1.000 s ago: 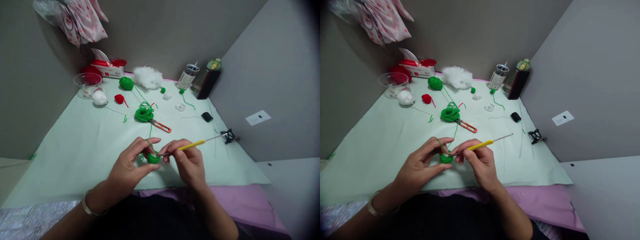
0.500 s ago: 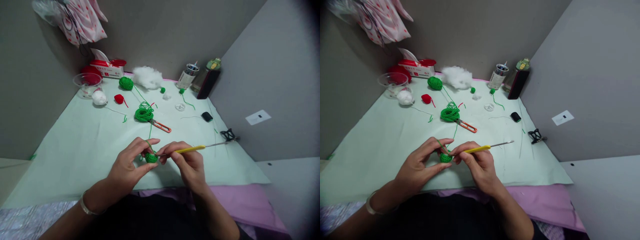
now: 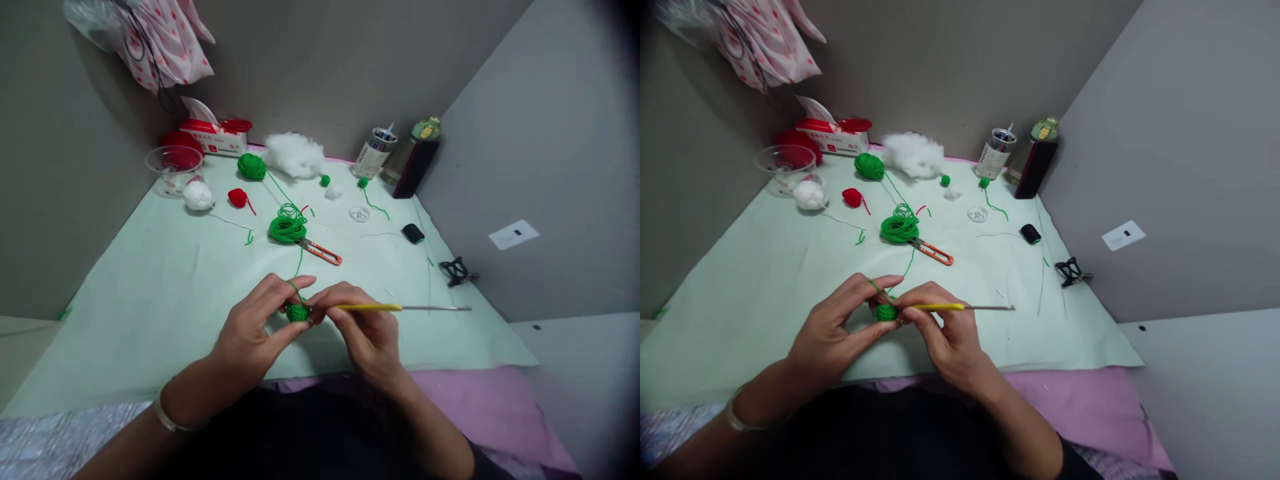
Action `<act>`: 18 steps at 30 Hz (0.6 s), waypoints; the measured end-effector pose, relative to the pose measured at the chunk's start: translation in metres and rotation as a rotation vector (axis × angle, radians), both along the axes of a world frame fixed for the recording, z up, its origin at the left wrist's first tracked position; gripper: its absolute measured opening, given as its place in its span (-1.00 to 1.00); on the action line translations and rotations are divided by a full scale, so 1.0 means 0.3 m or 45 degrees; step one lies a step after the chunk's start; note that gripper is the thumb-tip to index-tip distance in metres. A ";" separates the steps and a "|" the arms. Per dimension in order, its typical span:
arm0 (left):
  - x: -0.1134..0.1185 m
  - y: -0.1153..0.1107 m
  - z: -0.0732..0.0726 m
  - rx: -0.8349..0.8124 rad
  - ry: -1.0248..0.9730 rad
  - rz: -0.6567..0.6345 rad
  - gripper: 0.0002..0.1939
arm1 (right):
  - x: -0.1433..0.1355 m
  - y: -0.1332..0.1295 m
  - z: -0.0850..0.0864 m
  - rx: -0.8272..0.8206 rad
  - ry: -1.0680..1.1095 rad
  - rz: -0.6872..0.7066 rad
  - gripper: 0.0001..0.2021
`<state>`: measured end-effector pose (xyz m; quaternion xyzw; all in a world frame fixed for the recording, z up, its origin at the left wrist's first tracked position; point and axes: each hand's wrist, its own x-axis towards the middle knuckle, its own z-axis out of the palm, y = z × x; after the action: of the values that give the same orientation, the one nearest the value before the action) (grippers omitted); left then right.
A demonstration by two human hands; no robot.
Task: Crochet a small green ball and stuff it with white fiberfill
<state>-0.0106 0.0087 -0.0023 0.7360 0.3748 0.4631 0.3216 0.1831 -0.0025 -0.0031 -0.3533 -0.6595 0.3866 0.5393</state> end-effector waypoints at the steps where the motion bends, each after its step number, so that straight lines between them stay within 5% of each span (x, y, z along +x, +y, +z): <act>1: -0.001 -0.002 0.003 0.020 0.008 0.001 -0.54 | 0.000 0.004 -0.001 -0.056 0.065 0.016 -0.86; 6: -0.003 -0.009 0.009 0.072 0.014 -0.013 -0.51 | 0.001 0.011 0.001 -0.241 0.245 0.094 -0.86; 12: -0.007 -0.010 -0.001 0.068 0.049 0.013 -0.49 | 0.002 -0.004 0.012 0.127 -0.095 0.017 -0.83; 18: -0.019 -0.002 -0.013 -0.073 0.031 -0.051 -0.51 | 0.010 0.009 -0.015 0.187 -0.195 0.049 -0.81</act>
<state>-0.0162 0.0082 -0.0062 0.7394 0.3770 0.4366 0.3472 0.1860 0.0002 -0.0078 -0.3284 -0.7321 0.3193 0.5042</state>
